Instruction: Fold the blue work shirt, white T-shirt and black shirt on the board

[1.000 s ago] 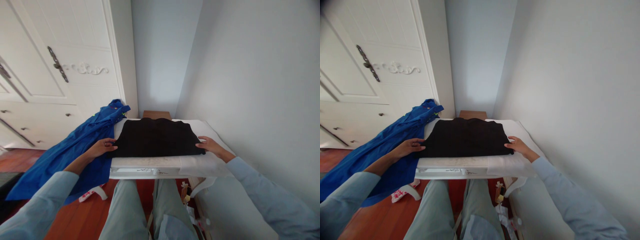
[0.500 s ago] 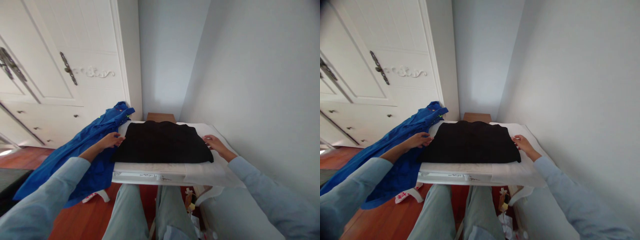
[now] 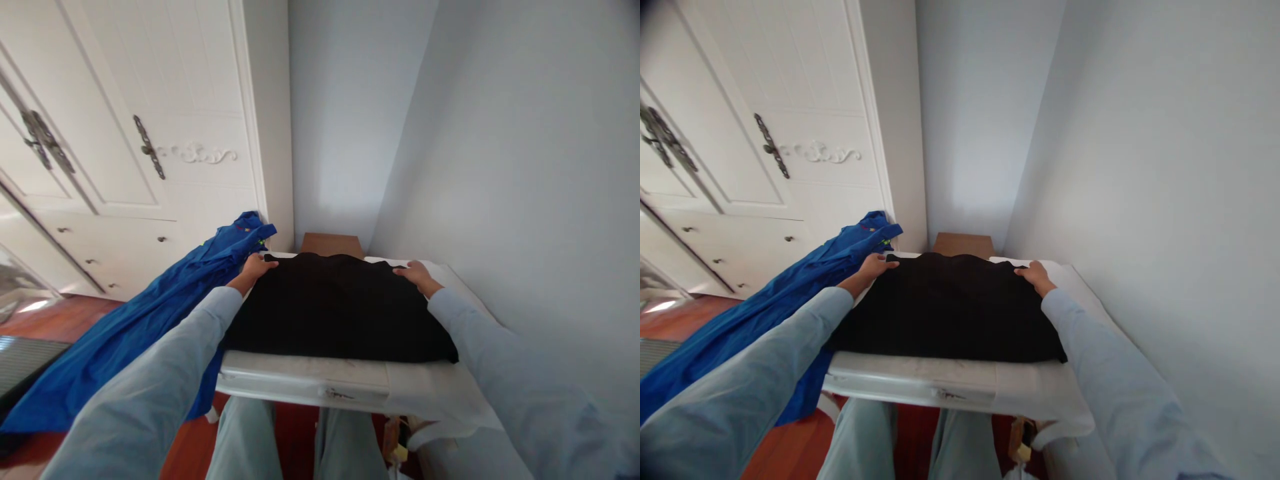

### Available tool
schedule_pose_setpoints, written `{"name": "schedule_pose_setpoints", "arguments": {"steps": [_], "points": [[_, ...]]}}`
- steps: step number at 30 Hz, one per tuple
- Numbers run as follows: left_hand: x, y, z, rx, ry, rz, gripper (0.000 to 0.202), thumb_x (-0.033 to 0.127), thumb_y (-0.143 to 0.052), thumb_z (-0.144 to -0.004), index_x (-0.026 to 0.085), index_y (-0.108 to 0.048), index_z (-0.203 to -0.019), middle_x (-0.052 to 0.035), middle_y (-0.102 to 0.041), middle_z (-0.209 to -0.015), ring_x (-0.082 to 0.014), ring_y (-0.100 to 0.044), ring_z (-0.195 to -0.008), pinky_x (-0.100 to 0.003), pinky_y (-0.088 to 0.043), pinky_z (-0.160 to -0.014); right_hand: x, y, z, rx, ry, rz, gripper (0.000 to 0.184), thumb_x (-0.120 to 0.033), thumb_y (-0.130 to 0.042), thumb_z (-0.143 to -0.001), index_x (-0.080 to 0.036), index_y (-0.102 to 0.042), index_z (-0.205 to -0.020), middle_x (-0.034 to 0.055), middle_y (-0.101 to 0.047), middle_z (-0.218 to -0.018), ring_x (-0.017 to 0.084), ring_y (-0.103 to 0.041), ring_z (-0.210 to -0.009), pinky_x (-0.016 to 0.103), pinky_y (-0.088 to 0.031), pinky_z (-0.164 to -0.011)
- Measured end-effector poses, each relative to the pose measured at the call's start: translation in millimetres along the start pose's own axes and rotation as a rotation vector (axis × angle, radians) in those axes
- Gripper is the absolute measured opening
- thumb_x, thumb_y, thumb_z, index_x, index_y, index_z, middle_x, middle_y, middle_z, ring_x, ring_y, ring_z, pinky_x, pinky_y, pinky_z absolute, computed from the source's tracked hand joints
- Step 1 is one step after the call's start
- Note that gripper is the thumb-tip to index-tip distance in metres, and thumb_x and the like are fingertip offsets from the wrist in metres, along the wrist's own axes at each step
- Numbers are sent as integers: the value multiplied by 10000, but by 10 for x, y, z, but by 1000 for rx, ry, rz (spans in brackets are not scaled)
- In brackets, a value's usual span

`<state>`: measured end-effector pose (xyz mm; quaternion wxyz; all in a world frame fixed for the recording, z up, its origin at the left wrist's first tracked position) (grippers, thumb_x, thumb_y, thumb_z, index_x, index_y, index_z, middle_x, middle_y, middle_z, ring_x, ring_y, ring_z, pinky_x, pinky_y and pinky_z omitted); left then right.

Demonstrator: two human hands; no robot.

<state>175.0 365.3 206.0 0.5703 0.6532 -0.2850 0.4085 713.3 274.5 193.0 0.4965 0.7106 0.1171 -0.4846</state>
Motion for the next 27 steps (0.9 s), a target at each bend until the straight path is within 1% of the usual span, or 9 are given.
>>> {"name": "schedule_pose_setpoints", "arguments": {"steps": [4, 7, 10, 13, 15, 18, 22, 24, 27], "points": [[156, 49, -4, -68, -152, 228, 512, 274, -761, -678, 164, -648, -1165, -62, -741, -992, -223, -715, -928, -320, -563, -813, -78, 53, -71, -79, 150, -246, 472, -285, -772, -707, -185, -669, -1156, 104, -747, -1078, 229, -722, -938, 353, -588, -826], [95, 221, -41, 8, -183, 284, 534, 265, -727, -705, 160, -612, -1215, -71, -738, -996, -221, -721, -884, -330, -576, -770, 5, 151, -90, -94, 206, -420, 452, -281, -745, -736, -194, -649, -1169, 79, -754, -1017, 187, -720, -847, 316, -599, -759], [-120, 296, -104, 113, -53, 91, 503, 202, -759, -645, 123, -636, -1127, -120, -732, -951, -305, -711, -906, -400, -574, -756, 245, 177, -127, -21, 90, -242, 375, -222, -741, -710, -145, -658, -1067, 91, -743, -843, 210, -706, -750, 327, -595, -648], [-106, 211, -91, 130, -79, -23, 480, 184, -746, -663, 139, -640, -1129, -159, -713, -1089, -356, -643, -1112, -449, -524, -914, 248, 147, -158, 26, 109, -132, 363, -228, -717, -730, -141, -647, -1075, 112, -738, -890, 242, -706, -839, 378, -592, -726], [94, 63, -6, 92, -238, -213, 435, 239, -685, -756, 141, -628, -1176, -173, -669, -1221, -335, -586, -1219, -429, -461, -1021, 138, 117, -181, 51, 159, -74, 360, -242, -720, -734, -147, -652, -1075, 134, -732, -1000, 266, -692, -961, 433, -559, -872], [455, -341, 256, -60, -569, -544, 452, 397, -535, -902, 124, -590, -1258, -189, -604, -1338, -306, -548, -1279, -400, -406, -1086, -159, -14, -162, 38, 269, 25, 351, -233, -724, -735, -160, -669, -1074, 147, -704, -1151, 285, -656, -1093, 460, -472, -1026], [666, -887, 582, -277, -857, -719, 613, 537, -401, -964, 124, -474, -1411, -188, -474, -1497, -294, -403, -1419, -404, -309, -1161, -786, -501, 151, -76, 579, 232, 403, -305, -645, -842, -150, -638, -1214, 168, -651, -1284, 296, -607, -1206, 466, -445, -1064], [640, -1077, 606, -337, -864, -758, 666, 563, -366, -972, 108, -420, -1456, -205, -398, -1550, -304, -314, -1470, -423, -253, -1187, -1070, -839, 404, -164, 740, 282, 453, -385, -594, -896, -182, -602, -1301, 147, -631, -1333, 291, -580, -1251, 479, -433, -1082], [472, -1168, 456, -334, -695, -778, 733, 616, -301, -973, 87, -393, -1471, -245, -330, -1576, -354, -256, -1487, -496, -233, -1177, -1296, -1319, 714, -305, 926, 382, 533, -489, -525, -938, -203, -555, -1387, 128, -548, -1451, 293, -488, -1356, 485, -357, -1152]]}}
Point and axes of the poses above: each hand's wrist, its own z-axis away from the middle knuckle, its own y-axis out of the back of the hand, x = y × z, the point moved 9 cm from there along -z, towards the middle knuckle
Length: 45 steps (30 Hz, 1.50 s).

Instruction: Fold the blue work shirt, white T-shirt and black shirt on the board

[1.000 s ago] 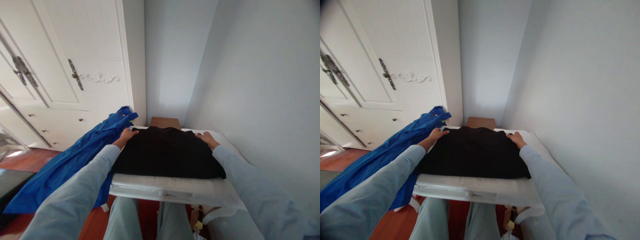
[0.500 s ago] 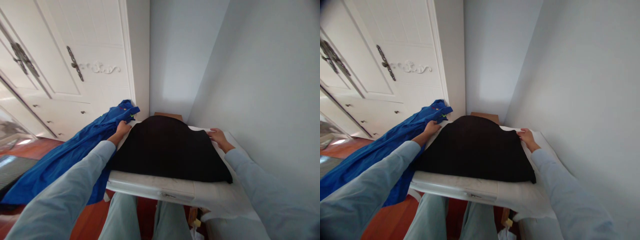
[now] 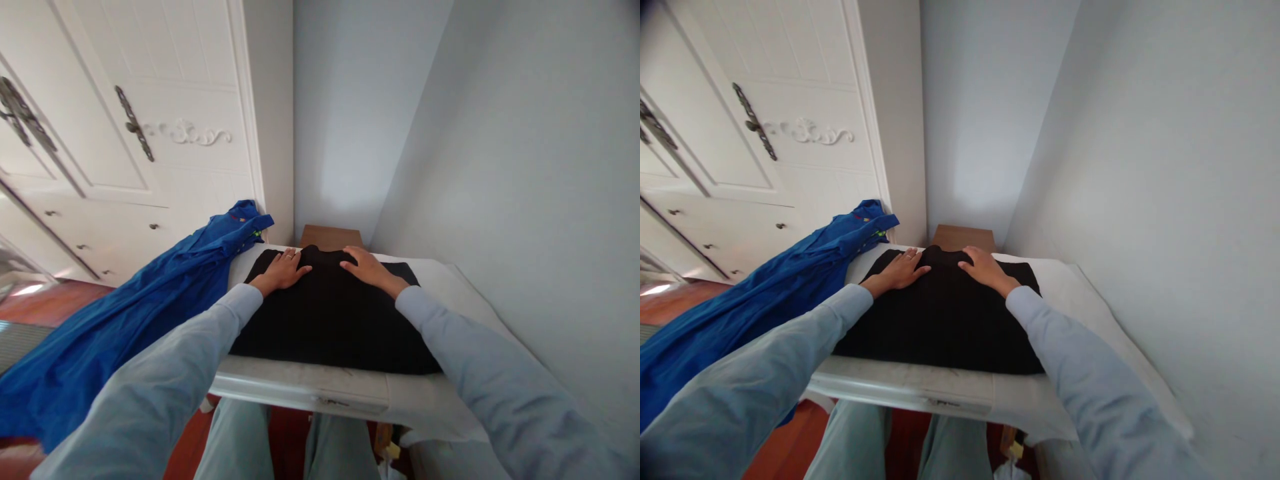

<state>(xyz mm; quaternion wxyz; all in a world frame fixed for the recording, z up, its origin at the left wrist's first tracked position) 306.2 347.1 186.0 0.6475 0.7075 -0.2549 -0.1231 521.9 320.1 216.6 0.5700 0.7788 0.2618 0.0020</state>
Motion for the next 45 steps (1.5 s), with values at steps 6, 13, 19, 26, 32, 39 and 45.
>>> {"name": "schedule_pose_setpoints", "arguments": {"steps": [6, 13, 19, 26, 32, 39, 45], "points": [[-475, -82, 73, 19, 182, 19, 758, 655, -292, -955, 61, -517, -1368, -283, -440, -1487, -411, -363, -1415, -535, -280, -1128, 450, -410, 66, -189, -136, 140, 638, -582, -395, -973, -167, -506, -1444, 148, -470, -1519, 329, -386, -1432, 498, -302, -1185], [-605, -86, 113, 27, 195, -37, 756, 642, -296, -961, 55, -508, -1387, -274, -429, -1501, -411, -353, -1416, -532, -276, -1130, 954, -350, 304, -169, -195, 116, 609, -510, -362, -985, -159, -464, -1472, 125, -417, -1561, 293, -310, -1475, 478, -246, -1212], [-374, 18, 64, 88, 117, -94, 776, 641, -259, -971, 62, -439, -1455, -257, -397, -1534, -372, -285, -1467, -509, -211, -1172, 901, -250, 337, -138, -233, 174, 605, -511, -346, -993, -149, -463, -1463, 153, -419, -1555, 322, -328, -1462, 501, -264, -1192], [387, -156, -151, -18, -189, 34, 771, 644, -186, -981, 140, -322, -1548, -149, -273, -1625, -307, -137, -1526, -466, -113, -1213, 44, -392, 5, -102, -15, 131, 688, -584, -252, -1000, -152, -405, -1514, 148, -363, -1588, 309, -288, -1483, 504, -231, -1202], [449, -381, -211, -70, -211, 24, 738, 628, -206, -988, 176, -292, -1565, -142, -256, -1628, -297, -156, -1524, -467, -124, -1207, -157, -693, -21, -210, 16, 98, 659, -558, -242, -1013, -180, -370, -1538, 137, -336, -1602, 300, -259, -1496, 529, -229, -1195], [365, -396, -182, -85, -179, 5, 786, 662, -189, -972, 154, -302, -1561, -149, -213, -1639, -280, -140, -1528, -435, -122, -1215, 399, -535, 273, -243, -122, 137, 746, -612, -235, -1000, -105, -380, -1527, 179, -294, -1611, 311, -227, -1506, 527, -216, -1203], [155, -296, -89, -35, -65, 48, 791, 669, -222, -965, 137, -358, -1535, -163, -225, -1633, -295, -173, -1520, -442, -171, -1208, 906, -245, 516, -164, -226, 193, 648, -564, -261, -1009, -178, -457, -1491, 134, -393, -1573, 310, -297, -1481, 522, -251, -1196]]}}
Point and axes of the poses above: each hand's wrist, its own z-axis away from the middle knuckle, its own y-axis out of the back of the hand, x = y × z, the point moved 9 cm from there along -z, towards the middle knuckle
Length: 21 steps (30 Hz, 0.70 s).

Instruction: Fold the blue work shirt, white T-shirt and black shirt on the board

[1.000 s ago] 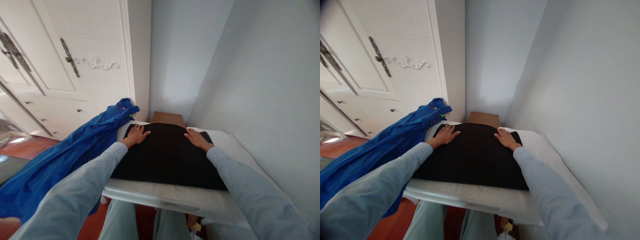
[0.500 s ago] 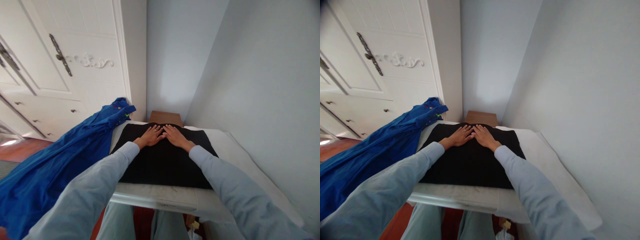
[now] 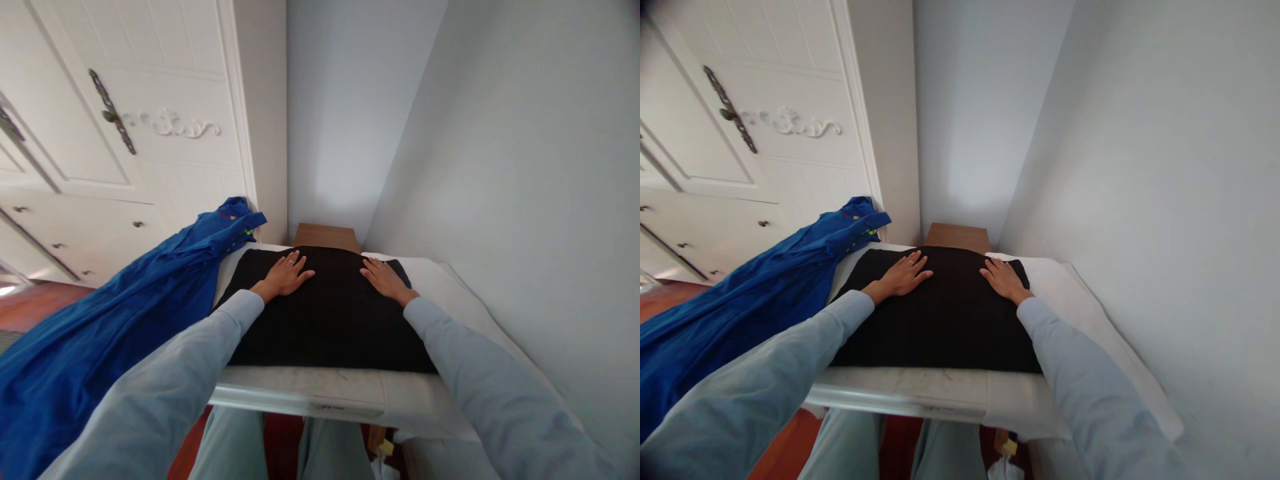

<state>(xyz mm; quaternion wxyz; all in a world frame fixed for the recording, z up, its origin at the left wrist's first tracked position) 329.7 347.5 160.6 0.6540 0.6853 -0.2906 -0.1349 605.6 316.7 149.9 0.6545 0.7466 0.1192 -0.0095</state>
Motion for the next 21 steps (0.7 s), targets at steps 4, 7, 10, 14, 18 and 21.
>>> {"name": "schedule_pose_setpoints", "arguments": {"steps": [4, 7, 10, 14, 18, 21], "points": [[-171, 39, 135, 2, 23, 18, 757, 631, -278, -971, 120, -389, -1517, -177, -283, -1609, -294, -210, -1510, -453, -180, -1208, 130, 24, 52, 33, 4, -10, 606, -542, -282, -1010, -203, -495, -1464, 106, -436, -1552, 306, -331, -1466, 509, -261, -1199], [-295, 72, 230, 16, 60, 12, 696, 577, -283, -985, 140, -399, -1514, -163, -300, -1606, -287, -223, -1508, -473, -179, -1207, 134, 4, 44, 32, 3, -7, 600, -543, -298, -1008, -206, -497, -1462, 100, -442, -1548, 305, -329, -1467, 499, -259, -1203], [-368, 94, 303, 20, 94, -20, 629, 479, -260, -1006, 135, -401, -1513, -163, -293, -1609, -288, -235, -1504, -480, -181, -1204, 127, -16, 34, 20, -2, 2, 615, -541, -313, -1008, -172, -487, -1467, 121, -422, -1559, 304, -317, -1473, 483, -246, -1208], [-378, 110, 345, 12, 118, -102, 622, 410, -254, -1006, 86, -370, -1525, -199, -286, -1604, -322, -228, -1502, -483, -174, -1203, 140, -41, 31, -1, -11, 40, 641, -527, -308, -1012, -109, -470, -1470, 165, -386, -1571, 309, -308, -1476, 474, -244, -1207], [-365, 95, 342, -7, 129, -123, 625, 424, -241, -1009, 105, -363, -1532, -187, -290, -1607, -326, -226, -1502, -481, -173, -1203, 162, -59, 23, 4, -6, 26, 635, -526, -334, -1005, -113, -475, -1466, 166, -384, -1571, 309, -303, -1478, 478, -240, -1208], [-362, 89, 337, -8, 133, -112, 625, 431, -239, -1010, 111, -361, -1533, -179, -290, -1609, -318, -225, -1504, -473, -167, -1206, 180, -66, 18, 12, -8, 31, 624, -525, -337, -1002, -134, -477, -1468, 148, -395, -1569, 301, -307, -1477, 474, -242, -1208]]}}
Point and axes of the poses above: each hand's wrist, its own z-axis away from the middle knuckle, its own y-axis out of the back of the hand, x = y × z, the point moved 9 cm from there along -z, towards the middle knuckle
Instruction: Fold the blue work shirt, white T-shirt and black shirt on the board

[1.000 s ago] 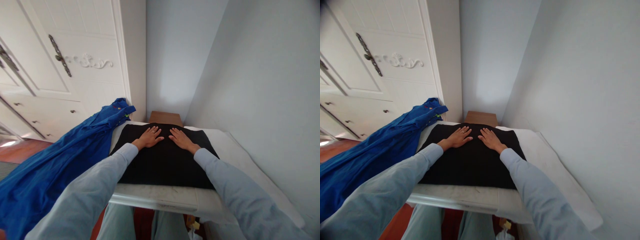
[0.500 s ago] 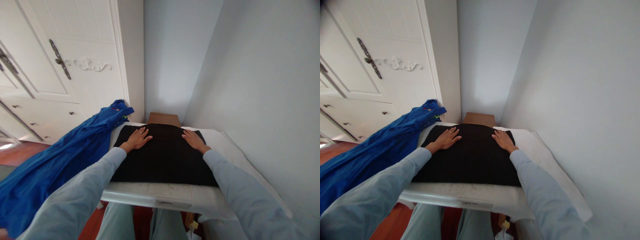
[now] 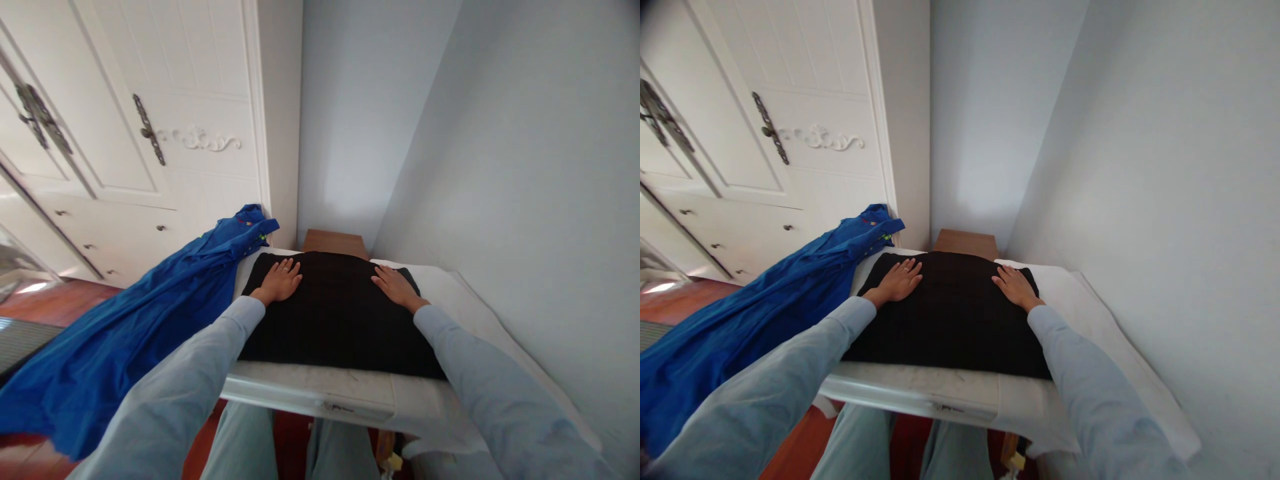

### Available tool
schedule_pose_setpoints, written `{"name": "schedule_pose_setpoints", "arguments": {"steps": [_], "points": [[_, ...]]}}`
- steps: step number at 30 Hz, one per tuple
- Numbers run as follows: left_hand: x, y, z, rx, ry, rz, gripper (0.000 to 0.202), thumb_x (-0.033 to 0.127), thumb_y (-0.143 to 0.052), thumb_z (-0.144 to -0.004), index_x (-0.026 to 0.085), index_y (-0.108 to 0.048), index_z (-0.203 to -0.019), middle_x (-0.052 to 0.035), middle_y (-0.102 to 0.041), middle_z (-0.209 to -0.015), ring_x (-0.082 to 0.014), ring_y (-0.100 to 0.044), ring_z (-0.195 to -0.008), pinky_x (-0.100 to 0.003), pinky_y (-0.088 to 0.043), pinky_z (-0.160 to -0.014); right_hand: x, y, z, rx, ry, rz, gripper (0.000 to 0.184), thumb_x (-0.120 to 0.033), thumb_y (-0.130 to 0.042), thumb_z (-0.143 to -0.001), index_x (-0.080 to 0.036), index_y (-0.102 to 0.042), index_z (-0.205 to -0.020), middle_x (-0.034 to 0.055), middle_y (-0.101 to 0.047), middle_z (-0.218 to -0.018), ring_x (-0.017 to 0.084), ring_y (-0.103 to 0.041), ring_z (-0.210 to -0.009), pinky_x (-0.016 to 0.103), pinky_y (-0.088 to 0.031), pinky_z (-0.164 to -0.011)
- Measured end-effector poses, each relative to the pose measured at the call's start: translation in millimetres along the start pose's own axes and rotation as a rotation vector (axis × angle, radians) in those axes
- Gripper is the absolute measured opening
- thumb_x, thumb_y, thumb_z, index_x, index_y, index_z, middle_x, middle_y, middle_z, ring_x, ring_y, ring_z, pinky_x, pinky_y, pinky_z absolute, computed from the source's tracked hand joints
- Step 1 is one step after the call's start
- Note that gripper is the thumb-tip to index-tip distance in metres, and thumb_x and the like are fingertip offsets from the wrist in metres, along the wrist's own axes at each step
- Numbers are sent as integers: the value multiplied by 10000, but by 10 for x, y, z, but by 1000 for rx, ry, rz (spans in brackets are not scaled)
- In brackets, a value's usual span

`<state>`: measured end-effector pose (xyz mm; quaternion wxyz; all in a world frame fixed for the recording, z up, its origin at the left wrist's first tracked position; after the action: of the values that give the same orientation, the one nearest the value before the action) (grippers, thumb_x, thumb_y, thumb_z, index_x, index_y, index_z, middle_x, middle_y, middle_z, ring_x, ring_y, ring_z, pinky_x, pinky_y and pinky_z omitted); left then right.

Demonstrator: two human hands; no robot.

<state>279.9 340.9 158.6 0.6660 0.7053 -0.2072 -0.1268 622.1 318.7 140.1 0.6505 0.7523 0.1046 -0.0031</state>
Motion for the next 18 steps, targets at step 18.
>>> {"name": "schedule_pose_setpoints", "arguments": {"steps": [18], "points": [[24, 2, 2, 30, 12, -42, 619, 438, -239, -1017, 117, -367, -1531, -175, -315, -1602, -321, -261, -1491, -487, -186, -1199, 4, -71, -27, -56, 17, 159, 705, -555, -202, -1002, -103, -415, -1500, 181, -380, -1572, 315, -312, -1474, 485, -285, -1196]]}}
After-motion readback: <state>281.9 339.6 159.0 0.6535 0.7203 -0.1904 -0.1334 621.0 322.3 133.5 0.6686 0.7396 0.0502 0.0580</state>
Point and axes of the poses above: each hand's wrist, its own z-axis away from the middle knuckle, its own y-axis out of the back of the hand, x = y × z, the point moved 9 cm from there along -z, towards the middle knuckle
